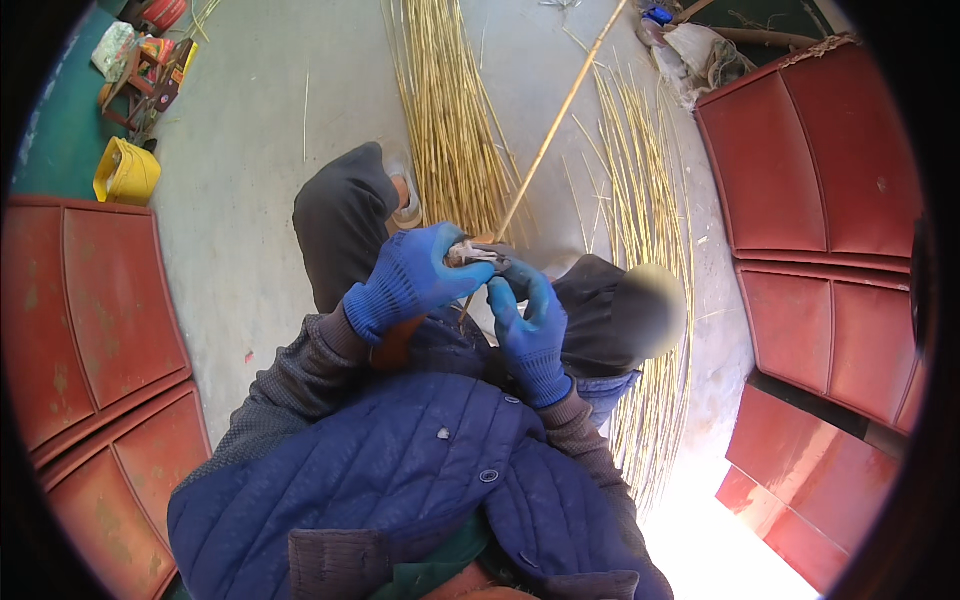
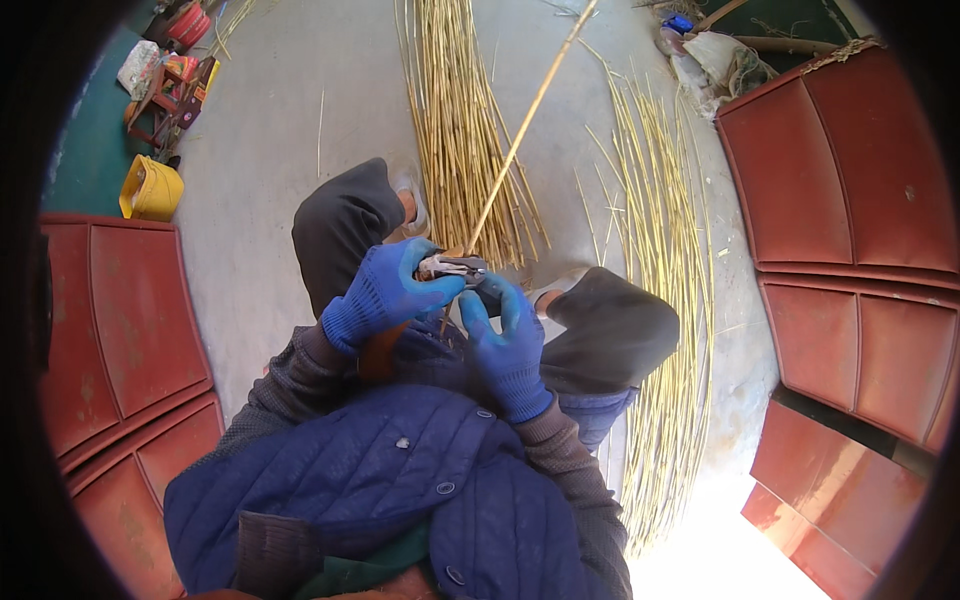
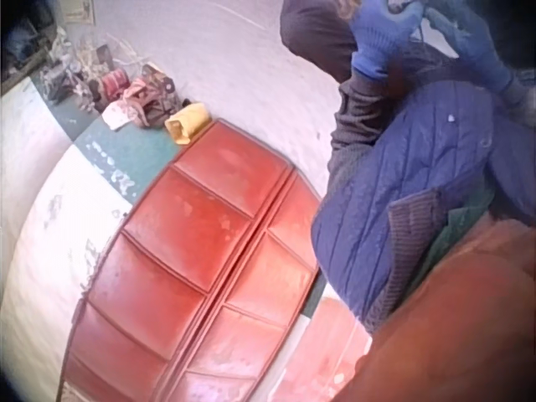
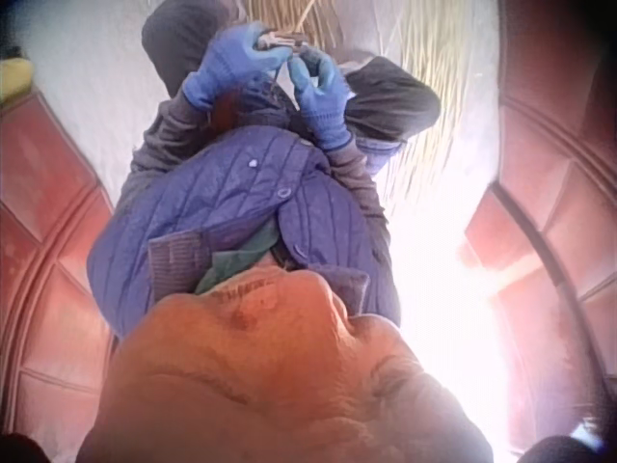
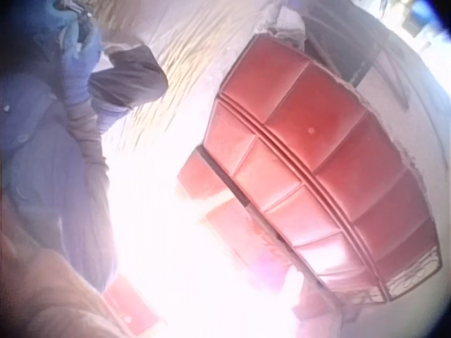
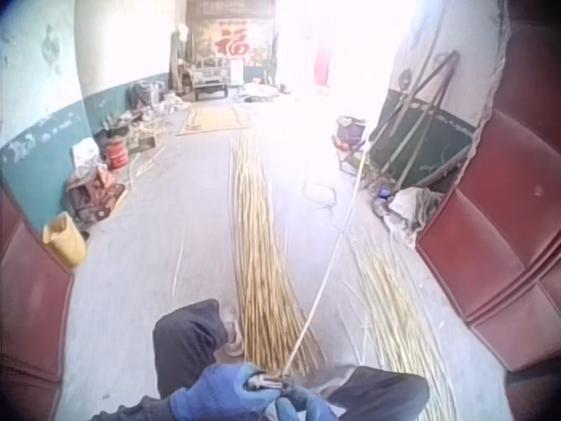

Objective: The person sits on the floor and uses a handheld peeling tool to strip the outer layer from thin bamboo sticks. They handle the sticks one at a time, peeling them lengthwise and placing the finished pieces into a pile on the floor.

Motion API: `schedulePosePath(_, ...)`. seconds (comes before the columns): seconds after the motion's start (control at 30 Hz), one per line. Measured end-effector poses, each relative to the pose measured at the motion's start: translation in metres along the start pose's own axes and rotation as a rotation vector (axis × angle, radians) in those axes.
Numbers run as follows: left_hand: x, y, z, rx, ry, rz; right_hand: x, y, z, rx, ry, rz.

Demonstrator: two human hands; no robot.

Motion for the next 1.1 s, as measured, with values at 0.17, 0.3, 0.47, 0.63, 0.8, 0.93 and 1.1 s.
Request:
schedulePosePath(0.17,0.0,-0.002,0.004,0.018,-0.05,-0.008,0.009,-0.006,-0.001,0.062,0.122,-0.05)
schedulePosePath(0.3,-0.008,0.001,0.015,-0.025,-0.048,-0.069,0.024,-0.006,0.011,0.072,0.272,0.353)
schedulePosePath(0.47,-0.031,-0.009,0.033,-0.047,-0.008,-0.185,0.039,0.004,0.028,-0.154,0.214,0.039)
schedulePosePath(0.63,-0.117,-0.007,0.07,-0.082,-0.267,-0.68,0.03,0.029,0.004,-0.614,0.314,-0.421)
schedulePosePath(0.8,-0.163,0.009,0.106,0.037,-0.357,-0.595,-0.016,0.033,-0.003,-0.632,0.378,-0.535)
schedulePosePath(0.93,-0.132,-0.004,0.113,0.037,-0.32,-0.655,-0.024,0.028,0.023,-0.422,0.484,-0.462)
schedulePosePath(1.1,-0.09,-0.033,0.103,-0.068,-0.216,-0.712,0.002,0.032,0.068,-0.119,0.402,-0.106)
Point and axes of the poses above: each hand's wrist, its own z-axis towards the middle knuckle, its own x-axis out of the palm, y = z × x, the point moved 4 cm from there along z, towards the middle knuckle, and after that the axes turned 9 degrees about z, right-handed, at the moved point
